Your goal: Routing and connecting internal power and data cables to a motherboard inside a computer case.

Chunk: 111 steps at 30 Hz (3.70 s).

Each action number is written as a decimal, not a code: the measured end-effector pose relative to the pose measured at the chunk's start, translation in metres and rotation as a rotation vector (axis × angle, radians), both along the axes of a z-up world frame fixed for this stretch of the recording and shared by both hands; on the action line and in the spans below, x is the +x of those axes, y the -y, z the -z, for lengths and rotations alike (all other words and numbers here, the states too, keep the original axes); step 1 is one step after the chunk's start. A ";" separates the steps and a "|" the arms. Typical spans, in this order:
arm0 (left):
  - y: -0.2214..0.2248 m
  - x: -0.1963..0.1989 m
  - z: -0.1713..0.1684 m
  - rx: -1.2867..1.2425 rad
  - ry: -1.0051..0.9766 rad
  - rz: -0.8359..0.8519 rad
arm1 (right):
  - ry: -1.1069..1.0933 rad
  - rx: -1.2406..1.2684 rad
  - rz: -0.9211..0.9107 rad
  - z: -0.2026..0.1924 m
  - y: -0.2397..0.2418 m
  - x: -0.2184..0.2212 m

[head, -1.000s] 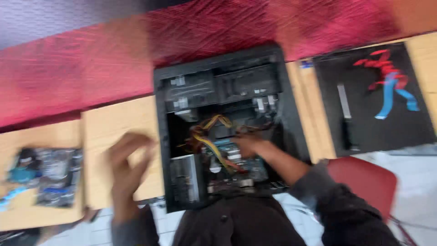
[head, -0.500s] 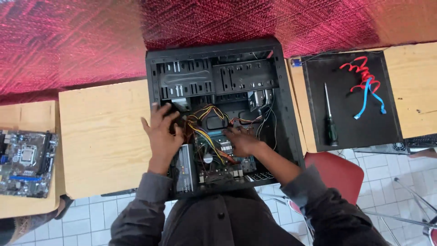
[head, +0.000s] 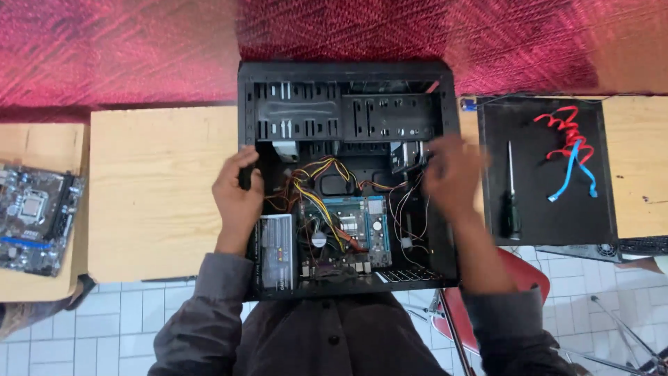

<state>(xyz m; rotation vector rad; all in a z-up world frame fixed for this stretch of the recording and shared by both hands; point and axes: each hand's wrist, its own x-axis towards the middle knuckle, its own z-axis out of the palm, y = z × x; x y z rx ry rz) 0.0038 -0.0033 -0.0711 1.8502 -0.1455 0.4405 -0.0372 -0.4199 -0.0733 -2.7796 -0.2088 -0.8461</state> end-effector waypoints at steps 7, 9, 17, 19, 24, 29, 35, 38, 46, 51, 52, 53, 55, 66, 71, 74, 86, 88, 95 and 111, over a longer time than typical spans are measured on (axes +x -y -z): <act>-0.001 -0.001 0.005 0.051 0.088 -0.009 | -0.558 0.507 0.253 0.023 0.027 0.008; 0.001 -0.002 0.011 -0.071 0.040 -0.026 | -0.592 0.462 0.309 0.016 0.025 0.006; 0.001 -0.005 0.005 -0.012 0.062 -0.023 | -0.628 0.466 0.330 0.006 0.015 0.005; 0.003 -0.003 0.006 -0.044 0.062 -0.016 | -0.597 0.494 0.307 0.000 0.015 0.004; 0.005 -0.006 0.000 -0.018 0.054 -0.017 | 0.293 0.196 0.024 -0.016 0.011 -0.004; 0.009 -0.007 -0.005 0.010 0.076 -0.029 | -0.367 0.324 0.193 0.045 -0.040 -0.025; 0.012 -0.007 -0.005 0.137 0.086 0.001 | -1.022 0.376 0.519 0.159 -0.022 -0.006; 0.010 -0.015 -0.004 0.118 0.052 -0.013 | -1.013 0.394 0.585 0.169 -0.017 -0.003; 0.009 -0.008 0.004 0.021 0.023 -0.045 | -0.621 0.322 0.337 0.022 -0.060 -0.031; 0.010 -0.009 -0.002 0.079 0.033 -0.049 | 0.176 0.910 -0.139 0.012 -0.061 -0.032; 0.011 -0.011 -0.003 0.081 0.032 -0.042 | 0.177 0.910 -0.131 0.011 -0.061 -0.035; 0.011 -0.010 -0.004 0.075 0.038 -0.044 | 0.185 1.102 -0.075 0.010 -0.063 -0.034; 0.010 -0.009 -0.005 0.073 0.044 -0.039 | 0.194 1.296 -0.012 0.013 -0.066 -0.036; 0.010 -0.008 -0.008 0.152 0.061 -0.004 | -0.015 1.907 -0.069 0.058 -0.080 -0.063; 0.010 -0.010 -0.007 0.147 0.052 -0.004 | -0.050 1.953 -0.075 0.043 -0.081 -0.063; 0.011 -0.010 -0.008 0.158 0.043 -0.002 | -0.057 1.968 -0.078 0.038 -0.082 -0.061; 0.010 -0.011 -0.003 0.162 0.024 -0.002 | -0.052 1.980 -0.075 0.038 -0.080 -0.060; 0.010 -0.010 -0.004 0.163 0.027 -0.007 | -0.040 1.980 -0.074 0.040 -0.079 -0.057; 0.012 -0.011 -0.008 0.157 0.013 0.002 | 0.013 1.753 0.053 0.033 -0.080 -0.057; 0.012 -0.011 -0.008 0.151 0.011 0.017 | -0.103 1.025 0.193 0.033 -0.081 -0.056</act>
